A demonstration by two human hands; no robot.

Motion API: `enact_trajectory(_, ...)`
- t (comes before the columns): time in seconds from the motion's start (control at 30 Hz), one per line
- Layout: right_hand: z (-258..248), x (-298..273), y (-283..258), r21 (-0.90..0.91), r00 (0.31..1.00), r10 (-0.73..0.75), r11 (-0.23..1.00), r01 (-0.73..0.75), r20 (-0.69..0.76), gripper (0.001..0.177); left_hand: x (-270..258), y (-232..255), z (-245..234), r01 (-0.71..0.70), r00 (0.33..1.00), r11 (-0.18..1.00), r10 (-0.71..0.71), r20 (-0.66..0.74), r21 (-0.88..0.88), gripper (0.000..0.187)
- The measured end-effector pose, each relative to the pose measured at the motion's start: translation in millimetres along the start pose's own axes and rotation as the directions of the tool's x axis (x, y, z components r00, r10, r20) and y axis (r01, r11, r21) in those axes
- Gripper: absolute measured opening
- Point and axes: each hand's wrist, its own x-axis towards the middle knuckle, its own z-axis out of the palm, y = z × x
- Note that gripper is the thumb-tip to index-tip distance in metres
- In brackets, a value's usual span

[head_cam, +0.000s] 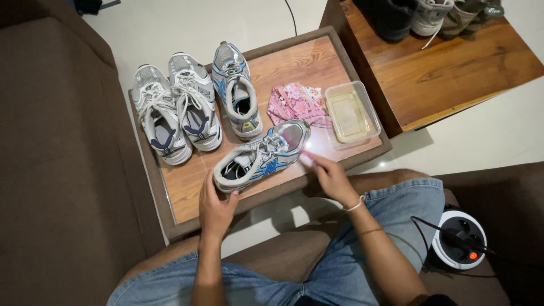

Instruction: A person is cleaning a pair of sneakers using a toothbrush, cleaning solution, and a cloth.

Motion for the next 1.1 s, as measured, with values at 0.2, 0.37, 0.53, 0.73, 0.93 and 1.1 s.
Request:
enact_trajectory(0.2,-6,0,28,-0.196,0.993,-0.04,0.98,0.018,-0.107,0.054,0,-6,3,-0.006,1.0,1.0,0.006,-0.004,0.01,0.084)
enact_trajectory(0.37,-6,1,15,-0.045,1.0,0.016,0.999,-0.016,0.01,0.04,0,-11,5,-0.001,1.0,1.0,0.001,-0.003,0.007,0.084)
enact_trajectory(0.53,-9,-5,20,-0.18,0.995,-0.003,0.984,-0.014,-0.095,0.051,0,-11,4,-0.009,1.0,1.0,0.009,-0.005,0.02,0.084)
enact_trajectory(0.73,-12,-3,3,-0.2,0.994,0.012,0.979,-0.034,-0.112,0.051,0,-4,2,0.007,1.0,1.0,-0.007,-0.002,0.017,0.084)
enact_trajectory(0.93,-24,-3,-7,-0.001,0.992,0.08,0.997,-0.08,0.096,0.042,2,-8,4,-0.018,1.0,1.0,0.018,-0.015,0.003,0.084)
enact_trajectory(1.1,-15,-7,12,-0.093,0.998,0.06,0.994,-0.058,0.021,0.041,1,-10,6,-0.03,0.999,0.999,0.031,-0.027,0.018,0.084)
